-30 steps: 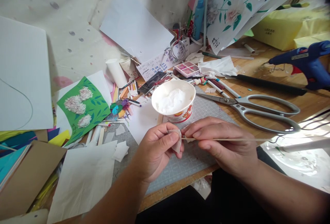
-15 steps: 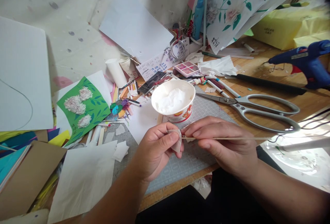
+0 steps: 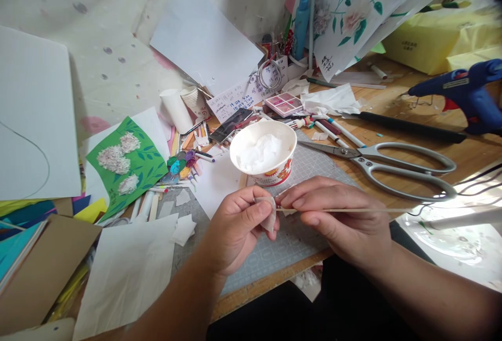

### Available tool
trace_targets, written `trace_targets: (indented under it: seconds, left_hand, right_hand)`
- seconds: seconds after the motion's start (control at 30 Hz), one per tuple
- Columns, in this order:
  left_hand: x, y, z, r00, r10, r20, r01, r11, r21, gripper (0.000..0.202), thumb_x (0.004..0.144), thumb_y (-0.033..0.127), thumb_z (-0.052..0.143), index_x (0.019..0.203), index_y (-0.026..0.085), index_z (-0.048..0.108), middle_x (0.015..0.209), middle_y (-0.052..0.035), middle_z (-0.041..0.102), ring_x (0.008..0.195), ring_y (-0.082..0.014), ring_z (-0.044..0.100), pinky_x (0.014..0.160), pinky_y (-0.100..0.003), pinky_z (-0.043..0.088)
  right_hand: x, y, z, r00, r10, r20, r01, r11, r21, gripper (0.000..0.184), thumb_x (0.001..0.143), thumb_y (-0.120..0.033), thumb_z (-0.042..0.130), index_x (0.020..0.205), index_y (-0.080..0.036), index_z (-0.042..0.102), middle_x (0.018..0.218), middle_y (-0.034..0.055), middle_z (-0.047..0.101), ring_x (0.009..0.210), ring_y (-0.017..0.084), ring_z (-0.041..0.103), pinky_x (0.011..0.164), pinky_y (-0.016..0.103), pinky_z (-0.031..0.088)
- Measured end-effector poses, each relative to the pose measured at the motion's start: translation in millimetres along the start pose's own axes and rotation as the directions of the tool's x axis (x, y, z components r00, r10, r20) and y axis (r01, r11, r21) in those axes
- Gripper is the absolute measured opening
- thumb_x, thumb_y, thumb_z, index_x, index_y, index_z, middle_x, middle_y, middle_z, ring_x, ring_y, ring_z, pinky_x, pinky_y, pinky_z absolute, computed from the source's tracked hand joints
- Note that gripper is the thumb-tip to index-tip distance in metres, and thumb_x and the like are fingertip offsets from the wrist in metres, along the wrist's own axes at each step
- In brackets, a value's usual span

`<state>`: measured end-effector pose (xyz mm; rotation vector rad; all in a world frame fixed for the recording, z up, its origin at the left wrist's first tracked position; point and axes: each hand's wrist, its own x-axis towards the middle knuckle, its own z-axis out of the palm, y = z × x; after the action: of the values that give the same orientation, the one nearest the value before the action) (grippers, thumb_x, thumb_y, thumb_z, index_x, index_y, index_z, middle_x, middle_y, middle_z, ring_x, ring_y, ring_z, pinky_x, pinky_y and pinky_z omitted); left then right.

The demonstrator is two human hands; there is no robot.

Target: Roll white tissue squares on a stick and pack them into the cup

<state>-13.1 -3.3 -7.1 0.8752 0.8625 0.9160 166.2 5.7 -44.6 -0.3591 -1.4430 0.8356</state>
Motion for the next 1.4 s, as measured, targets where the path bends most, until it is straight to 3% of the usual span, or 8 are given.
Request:
trace_targets:
  seconds: [0.47, 0.87, 1.17, 1.23, 1.27, 1.33, 1.37, 1.4]
  left_hand:
    - [0.1, 0.5, 0.3, 0.999, 0.031, -0.011, -0.031, 0.999, 0.042, 0.022, 0.077, 0.031, 0.082, 0.073, 0.014, 0.069, 0.054, 0.0002, 0.062, 0.053, -0.0118, 0.054, 0.054, -0.023, 0.04]
    - [2.4, 0.1, -2.6, 0.999, 0.033, -0.013, -0.031, 0.993, 0.115, 0.03, 0.072, 0.035, 0.088, 0.073, 0.015, 0.065, 0.054, 0.0006, 0.066, 0.049, -0.0128, 0.057, 0.052, -0.025, 0.044]
    - [3.2, -3.0, -7.5, 0.995, 0.096, -0.039, -0.086, 0.975, 0.207, 0.028, 0.075, 0.03, 0.086, 0.082, 0.019, 0.061, 0.064, 0.0003, 0.069, 0.056, -0.0137, 0.06, 0.055, -0.024, 0.046]
    - [1.4, -1.6, -7.5, 0.958, 0.261, -0.12, -0.213, 0.925, 0.316, 0.023, 0.076, 0.027, 0.085, 0.083, 0.02, 0.064, 0.072, 0.0005, 0.069, 0.064, -0.0132, 0.06, 0.061, -0.024, 0.047]
    - [-0.1, -0.4, -7.4, 0.905, 0.394, -0.163, -0.304, 0.864, 0.401, 0.02, 0.076, 0.023, 0.084, 0.082, 0.02, 0.065, 0.075, 0.0012, 0.067, 0.067, -0.0127, 0.058, 0.064, -0.023, 0.047]
    - [-3.6, 2.4, -7.1, 0.747, 0.639, -0.181, -0.442, 0.682, 0.582, 0.017, 0.076, 0.016, 0.081, 0.078, 0.022, 0.066, 0.074, 0.0025, 0.062, 0.069, -0.0126, 0.055, 0.065, -0.023, 0.045]
    - [-5.3, 3.6, -6.8, 0.686, 0.714, -0.138, -0.476, 0.585, 0.656, 0.017, 0.077, 0.013, 0.079, 0.075, 0.022, 0.065, 0.07, 0.0031, 0.059, 0.066, -0.0128, 0.053, 0.063, -0.024, 0.044]
    - [-6.8, 4.5, -6.4, 0.658, 0.749, -0.071, -0.493, 0.501, 0.711, 0.017, 0.077, 0.012, 0.077, 0.073, 0.022, 0.064, 0.066, 0.0033, 0.057, 0.063, -0.013, 0.053, 0.061, -0.024, 0.043]
  right_hand:
    - [1.7, -1.9, -0.1, 0.998, -0.054, 0.012, 0.055, 0.995, -0.086, 0.015, 0.088, -0.009, 0.068, 0.098, -0.017, 0.076, 0.087, 0.0083, 0.079, 0.084, 0.018, 0.077, 0.077, 0.027, 0.064]
    - [0.3, -4.6, -1.9, 0.997, -0.074, 0.018, 0.076, 0.982, -0.171, 0.016, 0.09, -0.012, 0.067, 0.101, -0.021, 0.076, 0.09, 0.0076, 0.079, 0.083, 0.019, 0.077, 0.074, 0.031, 0.066]
    - [1.0, -5.4, -1.5, 0.996, -0.083, 0.018, 0.085, 0.974, -0.21, 0.013, 0.09, -0.013, 0.068, 0.096, -0.02, 0.076, 0.087, 0.0065, 0.079, 0.082, 0.018, 0.076, 0.072, 0.027, 0.065]
    - [0.8, -4.8, -0.6, 0.997, -0.08, -0.002, 0.078, 0.976, -0.204, 0.014, 0.089, -0.011, 0.068, 0.097, -0.02, 0.075, 0.088, 0.0064, 0.079, 0.082, 0.017, 0.076, 0.073, 0.027, 0.064]
    - [0.5, -4.4, -0.2, 0.997, -0.078, -0.016, 0.073, 0.977, -0.201, 0.015, 0.089, -0.01, 0.068, 0.097, -0.02, 0.075, 0.088, 0.0063, 0.079, 0.082, 0.017, 0.076, 0.073, 0.027, 0.064]
    - [0.1, -3.4, 0.8, 0.996, -0.076, -0.042, 0.066, 0.978, -0.199, 0.015, 0.088, -0.009, 0.068, 0.097, -0.02, 0.075, 0.088, 0.006, 0.079, 0.083, 0.017, 0.076, 0.075, 0.027, 0.063]
    - [-0.1, -3.1, 1.3, 0.996, -0.075, -0.047, 0.064, 0.977, -0.201, 0.015, 0.088, -0.008, 0.068, 0.096, -0.02, 0.075, 0.088, 0.0059, 0.078, 0.084, 0.017, 0.076, 0.076, 0.026, 0.063]
    - [-0.2, -2.9, 1.6, 0.996, -0.078, -0.045, 0.067, 0.976, -0.207, 0.015, 0.088, -0.008, 0.068, 0.096, -0.019, 0.075, 0.088, 0.006, 0.078, 0.084, 0.017, 0.076, 0.076, 0.026, 0.063]
